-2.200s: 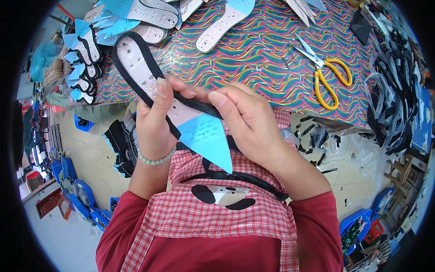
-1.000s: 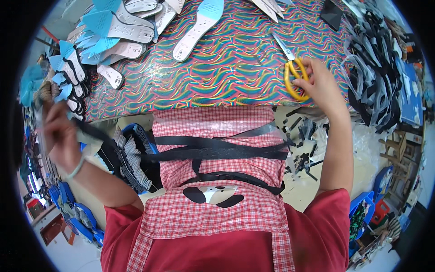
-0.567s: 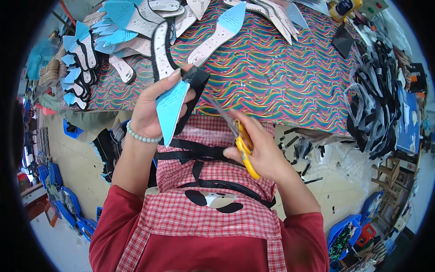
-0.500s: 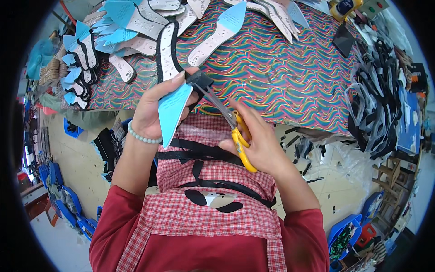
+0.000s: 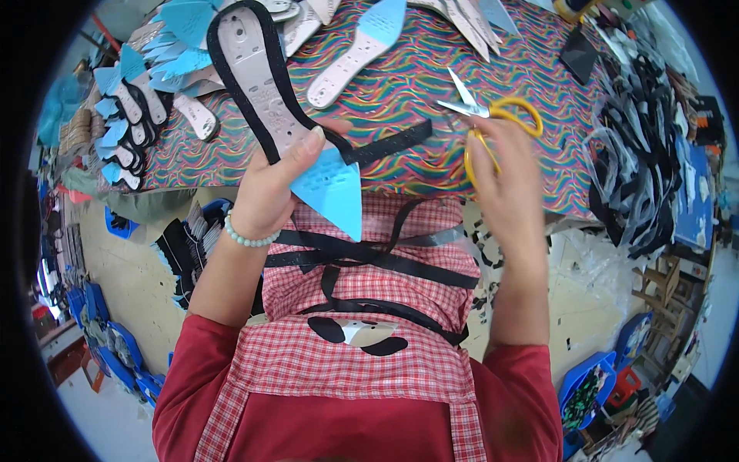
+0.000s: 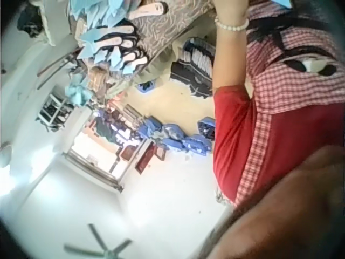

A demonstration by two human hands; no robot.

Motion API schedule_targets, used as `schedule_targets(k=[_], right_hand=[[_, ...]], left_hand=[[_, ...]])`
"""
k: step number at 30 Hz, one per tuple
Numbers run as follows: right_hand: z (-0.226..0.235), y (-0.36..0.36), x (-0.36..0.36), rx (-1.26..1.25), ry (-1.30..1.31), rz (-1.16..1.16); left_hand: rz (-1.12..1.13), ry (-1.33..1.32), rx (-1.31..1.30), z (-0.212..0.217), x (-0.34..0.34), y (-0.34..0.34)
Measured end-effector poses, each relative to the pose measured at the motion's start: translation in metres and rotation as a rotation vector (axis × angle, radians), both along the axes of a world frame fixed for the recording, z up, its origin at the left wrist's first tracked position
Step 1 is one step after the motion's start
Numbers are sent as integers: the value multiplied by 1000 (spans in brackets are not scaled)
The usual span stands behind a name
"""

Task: The person assembles slipper sandals by attaching black elastic straps to light blue and white insoles. They pick up an insole, position a strap, and use yellow-handled scissors to trim the excess strap length. The process is repeated for multiple units, with finished items placed on a pile to the left.

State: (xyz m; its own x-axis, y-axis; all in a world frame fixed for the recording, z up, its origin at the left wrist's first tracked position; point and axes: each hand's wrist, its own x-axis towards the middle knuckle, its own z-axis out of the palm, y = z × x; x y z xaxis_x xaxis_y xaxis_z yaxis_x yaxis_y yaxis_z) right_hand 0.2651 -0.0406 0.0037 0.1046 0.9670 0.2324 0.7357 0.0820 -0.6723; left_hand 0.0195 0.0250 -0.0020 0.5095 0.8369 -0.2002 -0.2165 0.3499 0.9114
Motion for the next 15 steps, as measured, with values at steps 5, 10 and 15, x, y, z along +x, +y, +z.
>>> schedule_targets(k=[5, 10, 15], right_hand=[[-8, 8, -63, -171, 251, 244], [-32, -1, -73, -37, 141, 327], [-66, -11, -90, -592, 1070, 361]], left_hand=[[24, 47, 488, -6, 12, -7], [71, -446, 391, 33, -17, 13], [-41, -266, 526, 38, -9, 12]])
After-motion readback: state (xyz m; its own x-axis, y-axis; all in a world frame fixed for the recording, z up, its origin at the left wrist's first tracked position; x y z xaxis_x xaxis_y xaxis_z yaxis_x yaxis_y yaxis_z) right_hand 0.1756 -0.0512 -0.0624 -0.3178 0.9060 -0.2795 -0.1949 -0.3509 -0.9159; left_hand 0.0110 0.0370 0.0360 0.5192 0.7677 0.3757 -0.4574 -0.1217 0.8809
